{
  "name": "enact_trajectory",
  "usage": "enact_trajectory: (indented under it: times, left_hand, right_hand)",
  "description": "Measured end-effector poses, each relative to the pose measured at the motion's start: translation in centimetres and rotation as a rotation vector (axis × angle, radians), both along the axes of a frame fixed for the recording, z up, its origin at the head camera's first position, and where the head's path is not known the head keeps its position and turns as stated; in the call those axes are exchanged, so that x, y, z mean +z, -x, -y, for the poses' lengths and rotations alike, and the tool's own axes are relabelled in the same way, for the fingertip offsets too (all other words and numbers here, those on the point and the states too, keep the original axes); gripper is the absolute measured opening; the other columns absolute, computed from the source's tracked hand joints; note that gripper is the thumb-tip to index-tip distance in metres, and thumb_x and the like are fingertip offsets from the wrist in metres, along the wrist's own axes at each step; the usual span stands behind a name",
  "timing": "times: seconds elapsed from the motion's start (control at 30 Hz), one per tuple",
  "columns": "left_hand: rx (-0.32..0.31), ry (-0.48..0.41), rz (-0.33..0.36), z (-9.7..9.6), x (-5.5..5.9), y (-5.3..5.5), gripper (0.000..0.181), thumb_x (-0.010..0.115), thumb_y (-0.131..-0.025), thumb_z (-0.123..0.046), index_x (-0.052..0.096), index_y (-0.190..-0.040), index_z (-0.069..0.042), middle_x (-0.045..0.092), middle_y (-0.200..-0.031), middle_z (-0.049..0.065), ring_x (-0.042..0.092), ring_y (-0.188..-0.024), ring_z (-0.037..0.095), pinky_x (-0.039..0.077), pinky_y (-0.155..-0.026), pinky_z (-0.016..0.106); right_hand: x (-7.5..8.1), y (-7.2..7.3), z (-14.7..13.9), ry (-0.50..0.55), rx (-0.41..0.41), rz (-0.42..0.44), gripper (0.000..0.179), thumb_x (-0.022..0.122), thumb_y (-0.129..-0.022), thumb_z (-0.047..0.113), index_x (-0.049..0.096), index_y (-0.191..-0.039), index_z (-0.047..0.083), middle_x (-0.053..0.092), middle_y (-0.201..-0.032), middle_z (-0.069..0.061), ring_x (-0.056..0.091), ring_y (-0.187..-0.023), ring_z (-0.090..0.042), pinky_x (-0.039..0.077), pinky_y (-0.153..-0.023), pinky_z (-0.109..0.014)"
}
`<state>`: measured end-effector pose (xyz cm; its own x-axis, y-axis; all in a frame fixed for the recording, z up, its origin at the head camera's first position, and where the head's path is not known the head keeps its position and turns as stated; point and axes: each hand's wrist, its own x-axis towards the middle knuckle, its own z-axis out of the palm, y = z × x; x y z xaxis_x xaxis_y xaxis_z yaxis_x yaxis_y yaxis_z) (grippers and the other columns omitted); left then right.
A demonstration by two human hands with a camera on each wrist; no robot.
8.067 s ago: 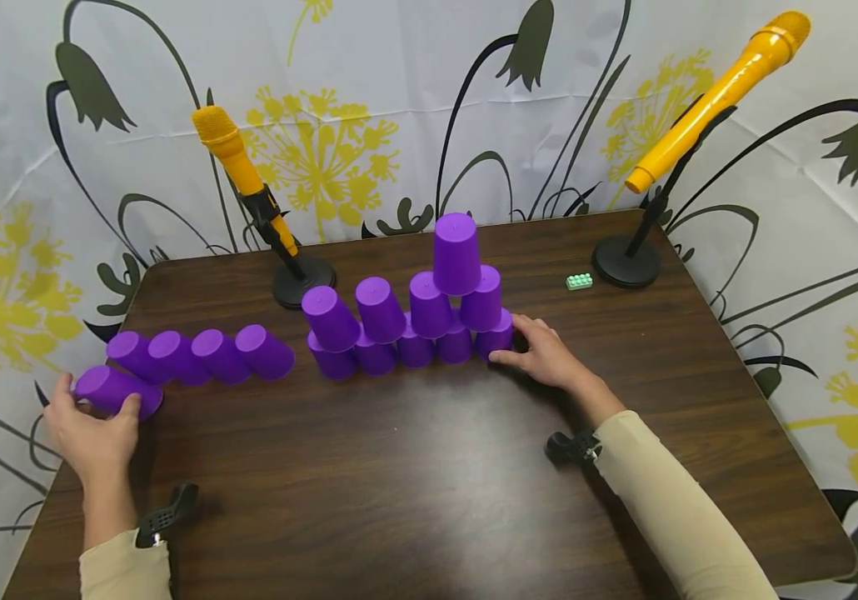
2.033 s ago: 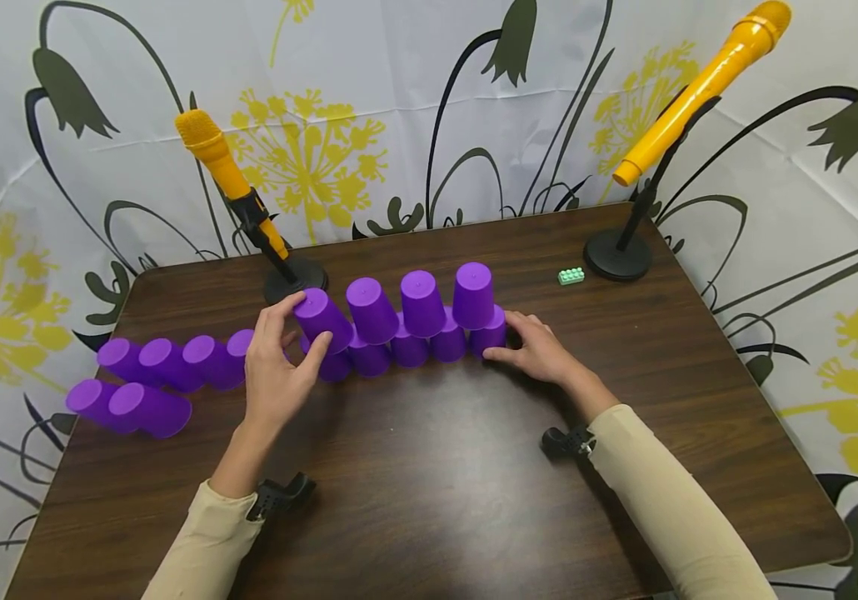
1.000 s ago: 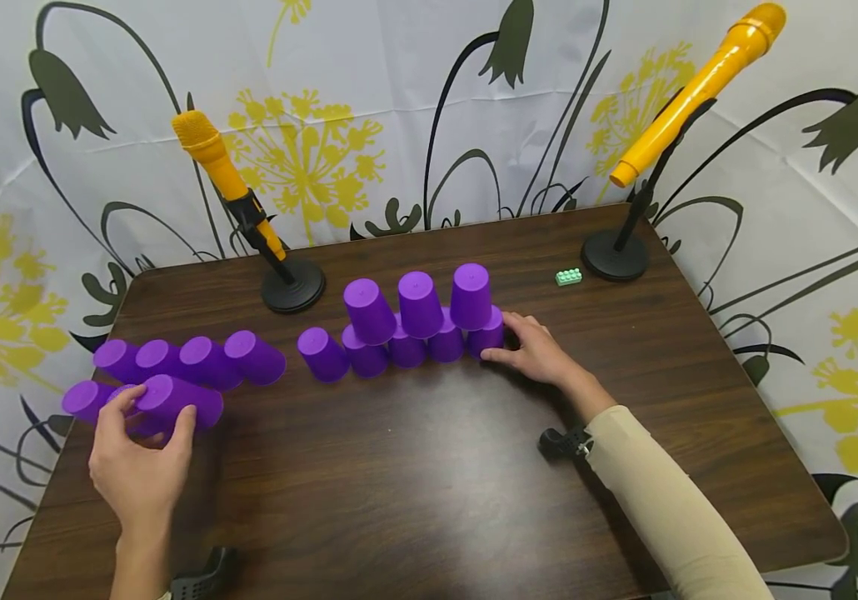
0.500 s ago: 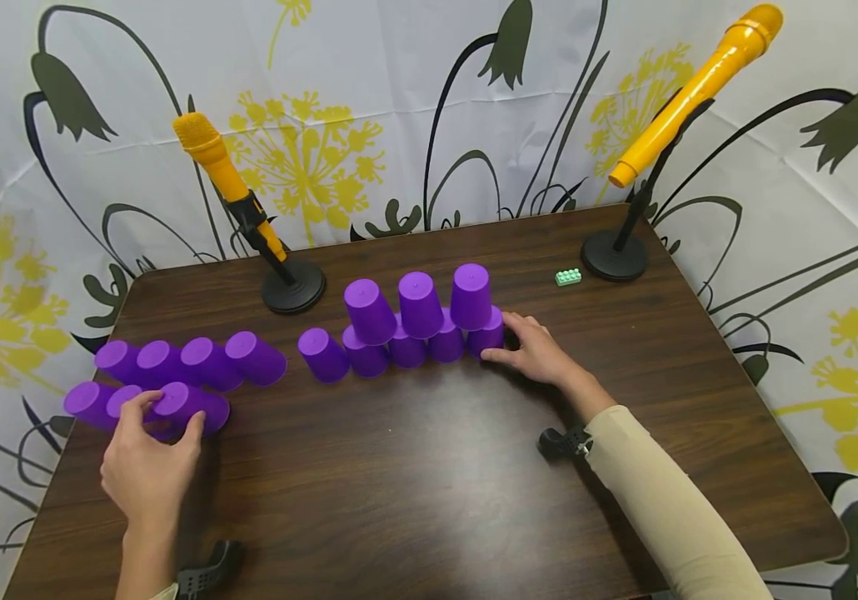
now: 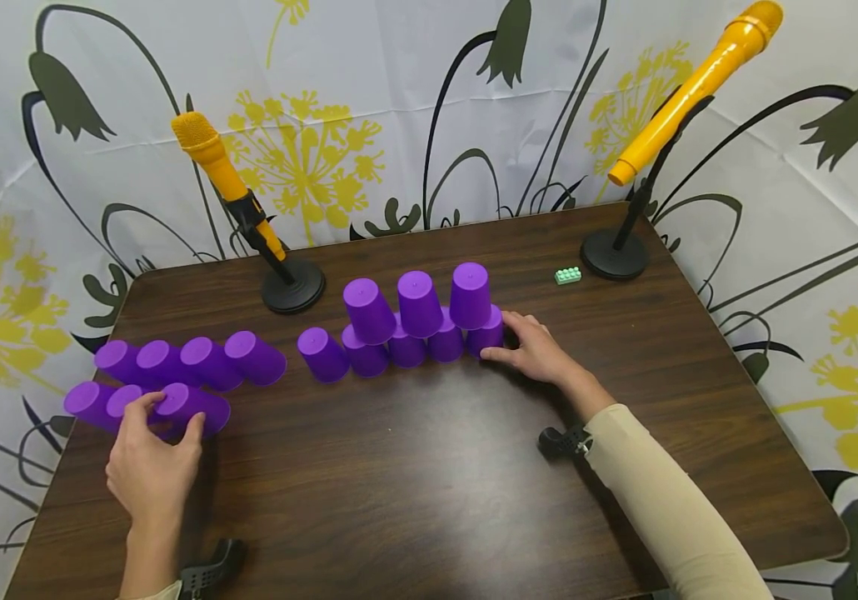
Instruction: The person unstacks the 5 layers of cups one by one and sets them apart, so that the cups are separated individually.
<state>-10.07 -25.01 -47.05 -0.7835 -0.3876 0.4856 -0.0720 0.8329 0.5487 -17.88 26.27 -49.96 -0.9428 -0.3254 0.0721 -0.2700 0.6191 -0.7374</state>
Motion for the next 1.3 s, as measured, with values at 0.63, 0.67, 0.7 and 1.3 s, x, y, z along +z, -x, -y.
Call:
enact_trajectory:
  times: [0.63, 0.67, 0.7, 1.3]
  left_hand:
    - [0.035, 0.064, -0.241, -0.2, 1.5, 0.0, 0.038, 0.077, -0.079, -0.023, 0.067, -0.112, -0.007, 0.064, -0.100, 0.015, 0.063, -0.074, 0.026, 0.046, -0.062, 0.030]
    - [0.035, 0.055, -0.289, -0.5, 1.7, 0.2, 0.034, 0.076, -0.079, -0.021, 0.068, -0.109, -0.006, 0.064, -0.099, 0.015, 0.062, -0.071, 0.024, 0.045, -0.062, 0.022]
    - [0.029, 0.041, -0.337, -0.9, 2.0, 0.4, 0.031, 0.074, -0.079, -0.020, 0.069, -0.106, -0.005, 0.064, -0.097, 0.014, 0.061, -0.069, 0.023, 0.042, -0.062, 0.014]
    - [-0.642, -0.049, -0.346, -13.4, 3.2, 4.6, 0.047, 0.074, -0.078, -0.007, 0.065, -0.124, -0.008, 0.061, -0.124, 0.009, 0.061, -0.104, 0.027, 0.053, -0.075, 0.043]
  right_hand:
    - [-0.3, 0.2, 0.0, -0.007, -0.004, -0.017, 0.068, 0.077, -0.086, 0.032, 0.048, -0.144, 0.013, 0.059, -0.131, -0.010, 0.047, -0.109, -0.030, 0.037, -0.090, -0.047]
    - [-0.3, 0.2, 0.0, -0.007, -0.003, -0.019, 0.068, 0.077, -0.086, 0.032, 0.048, -0.144, 0.013, 0.059, -0.131, -0.011, 0.047, -0.109, -0.030, 0.037, -0.091, -0.048]
    - [-0.3, 0.2, 0.0, -0.005, -0.003, -0.018, 0.068, 0.077, -0.085, 0.031, 0.048, -0.144, 0.013, 0.059, -0.132, -0.010, 0.047, -0.109, -0.030, 0.036, -0.091, -0.047]
    - [-0.1, 0.0, 0.0, -0.002, -0.005, -0.007, 0.068, 0.077, -0.085, 0.031, 0.048, -0.144, 0.012, 0.059, -0.132, -0.010, 0.048, -0.108, -0.029, 0.037, -0.091, -0.047]
